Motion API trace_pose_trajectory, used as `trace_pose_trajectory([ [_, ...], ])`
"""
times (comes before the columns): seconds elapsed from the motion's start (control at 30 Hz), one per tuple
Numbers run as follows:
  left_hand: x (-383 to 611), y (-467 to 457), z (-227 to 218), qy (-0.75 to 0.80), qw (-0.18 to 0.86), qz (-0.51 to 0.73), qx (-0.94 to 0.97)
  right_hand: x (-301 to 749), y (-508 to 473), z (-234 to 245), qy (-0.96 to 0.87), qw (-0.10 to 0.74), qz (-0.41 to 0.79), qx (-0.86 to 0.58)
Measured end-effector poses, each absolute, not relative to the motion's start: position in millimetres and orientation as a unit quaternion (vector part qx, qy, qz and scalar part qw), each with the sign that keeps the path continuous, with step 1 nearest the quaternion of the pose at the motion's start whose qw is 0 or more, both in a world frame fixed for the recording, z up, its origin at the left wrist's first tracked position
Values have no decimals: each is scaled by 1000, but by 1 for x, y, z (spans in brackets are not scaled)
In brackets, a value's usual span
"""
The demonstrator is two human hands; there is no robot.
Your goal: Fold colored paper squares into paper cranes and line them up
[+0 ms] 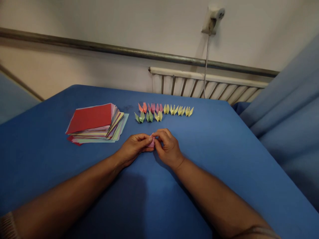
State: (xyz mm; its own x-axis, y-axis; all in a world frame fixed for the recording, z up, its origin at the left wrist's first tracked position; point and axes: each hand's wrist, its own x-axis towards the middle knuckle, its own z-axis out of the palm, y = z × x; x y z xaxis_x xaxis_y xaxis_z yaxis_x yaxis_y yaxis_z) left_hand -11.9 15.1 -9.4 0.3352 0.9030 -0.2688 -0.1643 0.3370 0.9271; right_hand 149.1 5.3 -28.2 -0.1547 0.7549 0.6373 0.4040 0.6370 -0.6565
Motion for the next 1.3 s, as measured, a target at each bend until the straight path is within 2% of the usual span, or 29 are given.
trace_pose_trajectory([
  [1.1,-11,14,-11,423,687,383,449,148,0,-21,-750,503,142,-406],
  [1.3,-12,15,-13,415,683,386,460,149,-1,-20,-768,479,130,-404],
])
